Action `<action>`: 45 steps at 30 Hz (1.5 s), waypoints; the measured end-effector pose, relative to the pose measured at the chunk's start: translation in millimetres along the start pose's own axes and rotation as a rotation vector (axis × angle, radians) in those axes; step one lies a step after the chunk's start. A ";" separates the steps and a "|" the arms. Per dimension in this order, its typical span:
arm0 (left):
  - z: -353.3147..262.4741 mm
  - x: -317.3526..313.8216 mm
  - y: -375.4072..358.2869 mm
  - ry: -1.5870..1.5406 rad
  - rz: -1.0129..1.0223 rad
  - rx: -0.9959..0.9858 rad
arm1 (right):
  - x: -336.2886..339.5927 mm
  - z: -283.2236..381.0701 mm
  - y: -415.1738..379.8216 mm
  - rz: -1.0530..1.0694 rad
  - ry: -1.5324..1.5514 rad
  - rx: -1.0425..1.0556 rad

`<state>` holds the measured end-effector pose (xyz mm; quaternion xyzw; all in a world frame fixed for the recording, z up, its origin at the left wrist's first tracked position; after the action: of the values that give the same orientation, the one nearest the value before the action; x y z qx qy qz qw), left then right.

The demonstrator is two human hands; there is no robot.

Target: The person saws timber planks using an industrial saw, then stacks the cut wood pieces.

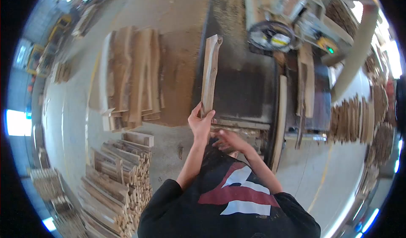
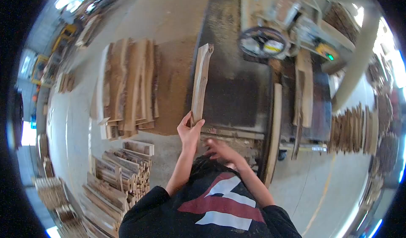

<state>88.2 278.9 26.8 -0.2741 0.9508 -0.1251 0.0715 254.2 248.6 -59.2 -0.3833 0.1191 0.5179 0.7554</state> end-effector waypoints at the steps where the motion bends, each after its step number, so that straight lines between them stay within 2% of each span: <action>1: 18.5 -15.3 0.5 -0.001 0.036 0.015 | -10.3 -6.3 -7.5 -0.034 0.018 0.008; 3: 31.9 -34.0 -0.5 0.330 0.018 -0.081 | -33.5 -17.6 -22.0 -0.002 0.171 0.047; 4: 49.0 -41.7 -4.3 0.104 0.053 0.063 | -30.3 -22.1 -29.8 -0.060 0.350 0.126; 5: 54.2 -44.9 -5.2 0.113 0.072 0.075 | -28.9 -26.7 -38.8 -0.074 0.368 0.132; 7: 64.4 -65.6 -5.1 0.075 0.292 0.132 | -14.9 -23.2 -63.1 -0.163 0.271 0.155; 9: 73.8 -75.3 -14.8 0.135 0.361 0.178 | -10.0 -30.2 -79.7 -0.220 0.260 0.107; 11: 101.2 -90.1 -20.8 0.008 0.483 0.319 | -3.0 -37.6 -91.3 -0.269 0.217 0.082; 14: 84.1 -105.9 -45.5 0.048 0.634 0.385 | 8.1 -56.9 -109.0 -0.334 0.096 0.059; 15: 98.4 -103.7 -41.9 0.052 0.641 0.379 | 12.5 -56.4 -120.2 -0.338 0.096 0.068; 17: 96.8 -94.1 -20.1 0.589 0.576 -0.150 | 26.0 -49.4 -159.8 -0.439 -0.535 -0.231; 18: 76.7 -95.7 -24.2 0.595 0.586 -0.158 | 18.6 -28.3 -188.6 -0.444 -0.691 -0.323; 19: 16.5 -106.6 -39.2 0.882 0.520 -0.449 | 12.0 1.0 -222.4 -0.453 -0.845 -0.415; 20: -25.1 -120.7 -55.7 1.155 0.440 -0.754 | 17.6 18.7 -254.6 -0.475 -0.943 -0.410; 21: -32.8 -125.6 -51.2 1.154 0.470 -0.778 | 21.8 34.7 -285.9 -0.504 -1.033 -0.409; 23: -31.7 -157.0 -62.7 1.211 0.817 -0.978 | 14.8 95.6 -340.4 -0.561 -1.248 -0.419; 24: -23.0 -162.3 -59.9 1.205 0.775 -1.093 | 10.4 131.4 -363.6 -0.663 -1.322 -0.200; 25: -17.7 -165.1 -58.5 1.197 0.799 -1.110 | 4.8 162.1 -385.5 -0.760 -1.393 0.025; 27: -37.7 -158.4 -47.1 0.926 0.644 -1.134 | 9.6 211.9 -415.7 -0.967 -0.948 0.567; 28: -58.3 -159.3 -53.4 0.883 0.555 -1.167 | 4.9 216.1 -408.6 -0.991 -0.946 0.578; 29: -55.8 -161.4 -54.2 0.878 0.562 -1.187 | 14.0 215.0 -412.1 -1.016 -0.556 0.824; 30: -50.9 -153.9 -42.7 0.848 0.474 -1.105 | 27.4 205.9 -412.1 -0.995 -0.156 1.047; 31: -49.9 -145.7 -31.0 0.821 0.381 -1.018 | 34.4 191.9 -391.1 -0.997 -0.211 0.963; 32: -54.4 -140.4 -24.7 0.674 0.354 -0.846 | 44.4 165.7 -362.4 -0.988 -0.265 0.875; 33: -49.1 -136.9 -21.8 0.684 0.334 -0.847 | 51.4 138.3 -329.3 -0.949 -0.369 0.737; 34: -25.6 -130.4 -6.5 0.740 0.340 -0.693 | 46.6 105.0 -281.8 -0.797 -0.164 0.679; 35: -5.5 -124.0 1.8 0.780 0.335 -0.534 | 40.6 72.5 -244.8 -0.759 -0.199 0.491; 37: -6.0 -147.1 -29.8 0.988 0.308 -0.717 | 46.8 -1.5 -179.3 -0.866 -0.869 0.318; 39: 15.6 -163.1 -50.7 0.941 0.292 -0.743 | 24.9 -58.6 -150.7 -0.654 -0.597 0.035; 40: 32.4 -168.5 -56.1 0.957 0.258 -0.740 | 13.6 -75.2 -144.9 -0.642 -0.598 0.033; 42: 45.7 -185.0 -62.4 0.967 0.234 -0.745 | 13.9 -110.0 -142.2 -0.680 -0.555 -0.173; 44: 65.1 -186.5 -52.4 0.981 0.164 -0.465 | 16.6 -120.9 -151.4 -0.701 -0.544 -0.212; 45: 69.8 -192.9 -51.6 0.996 0.184 -0.455 | 13.6 -128.1 -154.9 -0.712 -0.533 -0.251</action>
<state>290.4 326.8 -12.8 -0.1062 0.8929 -0.0240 -0.4369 423.2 141.7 -83.3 -0.3424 -0.2822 0.3169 0.8383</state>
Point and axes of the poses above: each hand's wrist, its own y-axis towards the middle knuckle, its own x-axis out of the back of the hand, z = x × y, the point moved 9 cm from there along y, towards the middle knuckle, and after that the axes turned 14 degrees about z, right-handed, at the moved point
